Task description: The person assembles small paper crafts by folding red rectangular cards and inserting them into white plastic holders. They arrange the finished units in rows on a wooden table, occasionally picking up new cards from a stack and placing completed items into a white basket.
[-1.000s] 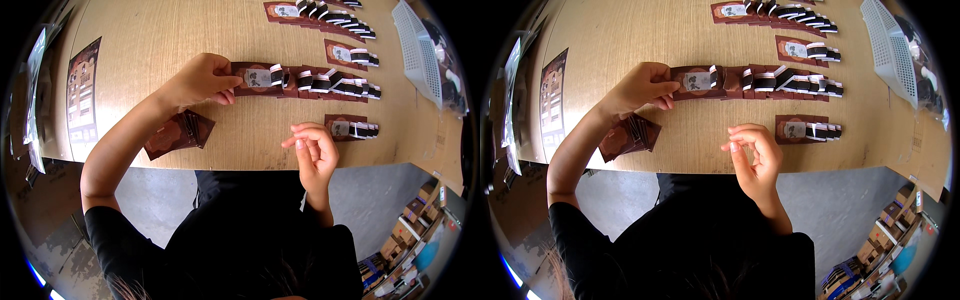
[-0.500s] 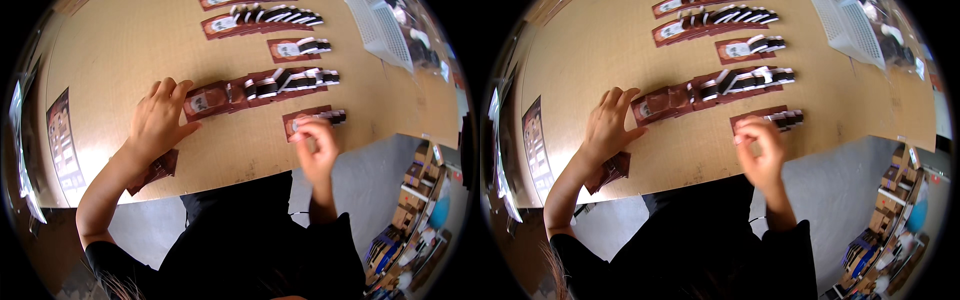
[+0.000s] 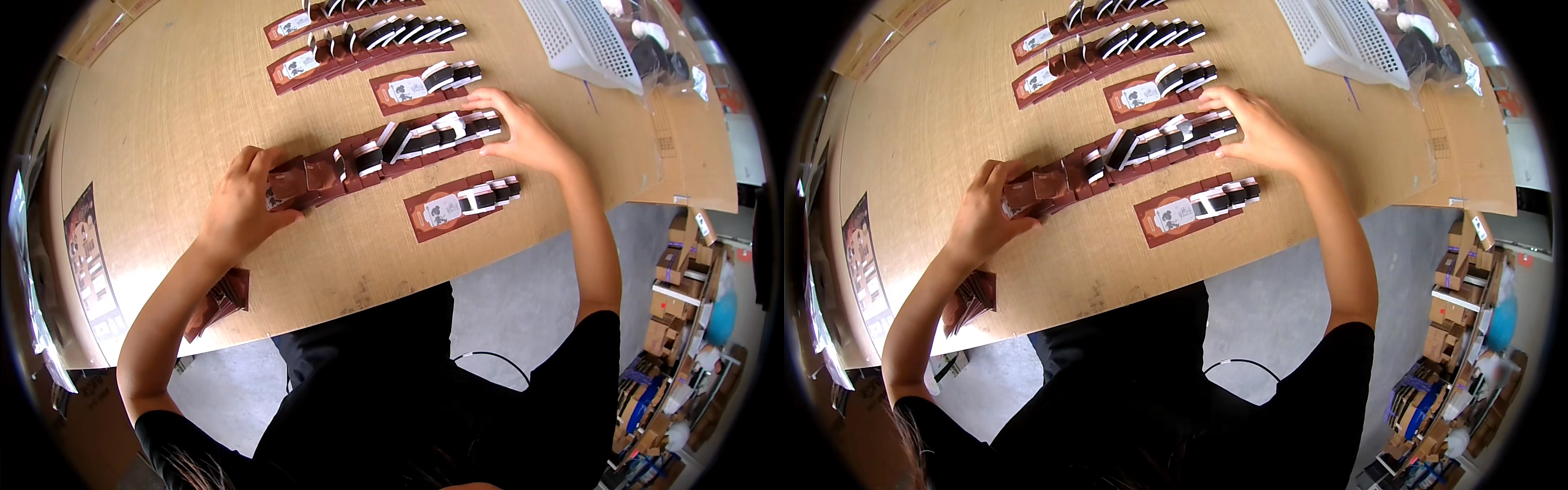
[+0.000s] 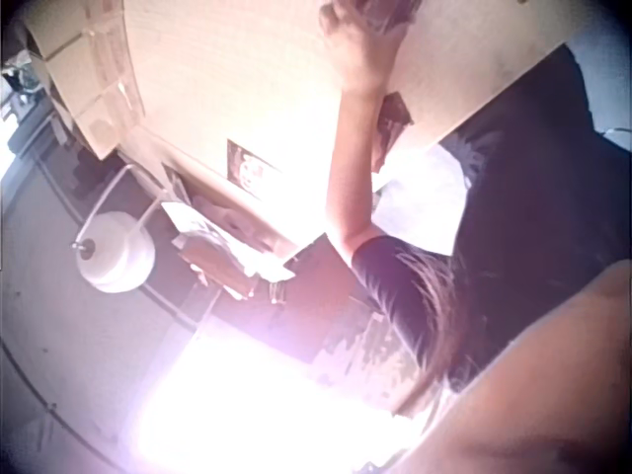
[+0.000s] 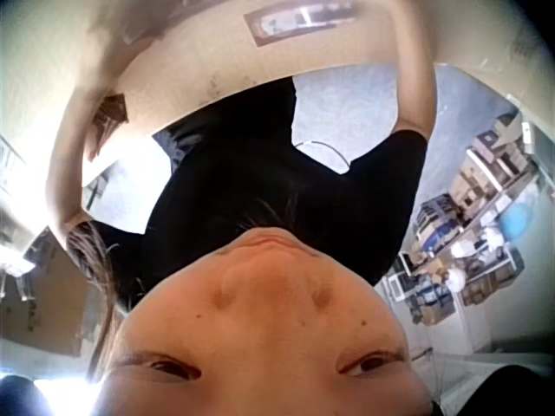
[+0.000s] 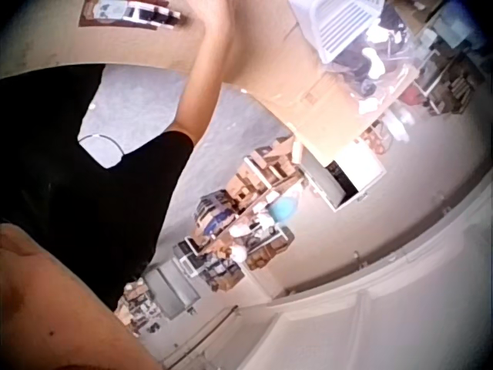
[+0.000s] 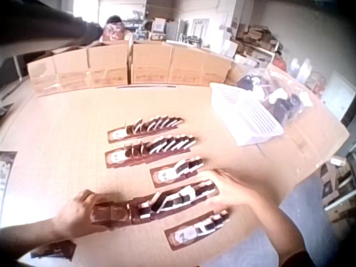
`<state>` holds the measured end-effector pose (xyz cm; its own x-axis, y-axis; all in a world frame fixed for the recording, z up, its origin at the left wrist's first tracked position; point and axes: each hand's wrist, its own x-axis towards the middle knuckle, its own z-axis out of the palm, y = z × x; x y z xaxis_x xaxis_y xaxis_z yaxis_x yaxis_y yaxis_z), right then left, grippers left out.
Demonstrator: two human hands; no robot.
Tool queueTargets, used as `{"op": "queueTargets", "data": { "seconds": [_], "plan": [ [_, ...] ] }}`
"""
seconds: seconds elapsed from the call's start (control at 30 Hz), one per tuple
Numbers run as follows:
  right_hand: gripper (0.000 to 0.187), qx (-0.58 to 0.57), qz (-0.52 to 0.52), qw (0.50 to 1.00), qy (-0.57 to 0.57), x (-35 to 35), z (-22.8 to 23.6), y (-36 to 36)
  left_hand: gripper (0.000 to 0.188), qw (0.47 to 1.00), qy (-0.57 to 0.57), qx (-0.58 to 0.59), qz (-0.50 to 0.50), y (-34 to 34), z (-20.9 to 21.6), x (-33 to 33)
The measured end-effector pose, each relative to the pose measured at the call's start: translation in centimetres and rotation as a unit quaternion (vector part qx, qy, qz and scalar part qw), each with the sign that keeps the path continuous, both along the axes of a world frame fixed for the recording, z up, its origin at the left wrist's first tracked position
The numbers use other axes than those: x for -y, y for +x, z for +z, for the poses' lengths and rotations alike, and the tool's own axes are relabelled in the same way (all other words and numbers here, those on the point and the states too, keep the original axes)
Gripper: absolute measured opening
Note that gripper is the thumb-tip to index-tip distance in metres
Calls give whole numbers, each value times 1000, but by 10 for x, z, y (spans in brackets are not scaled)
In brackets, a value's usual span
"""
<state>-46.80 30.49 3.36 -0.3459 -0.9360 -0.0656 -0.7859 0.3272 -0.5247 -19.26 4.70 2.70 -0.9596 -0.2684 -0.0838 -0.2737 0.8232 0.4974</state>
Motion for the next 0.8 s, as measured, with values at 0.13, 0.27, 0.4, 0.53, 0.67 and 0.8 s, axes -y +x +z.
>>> {"op": "queueTargets", "data": {
  "seconds": [0.13,0.27,0.4,0.53,0.67,0.8],
  "plan": [
    [64,37,-17,999,-24,-1,0,-2,62,1000,20,-3,8,-1,-1,-1],
    [58,90,-32,995,-41,-4,-5,-8,59,999,42,-7,14,-2,3,-5],
    [52,141,-70,987,-20,-4,-2,-8,57,999,31,-5,14,-3,3,-6],
    [49,139,-66,987,-49,-8,-9,-14,56,1000,18,-1,20,-6,3,-11],
    [52,122,-30,988,-88,-10,-18,-20,57,1000,0,-8,5,-8,2,-11],
    [53,122,-43,990,-56,-11,-15,-21,56,1000,-1,-6,10,-10,0,-13]
  ]
}}
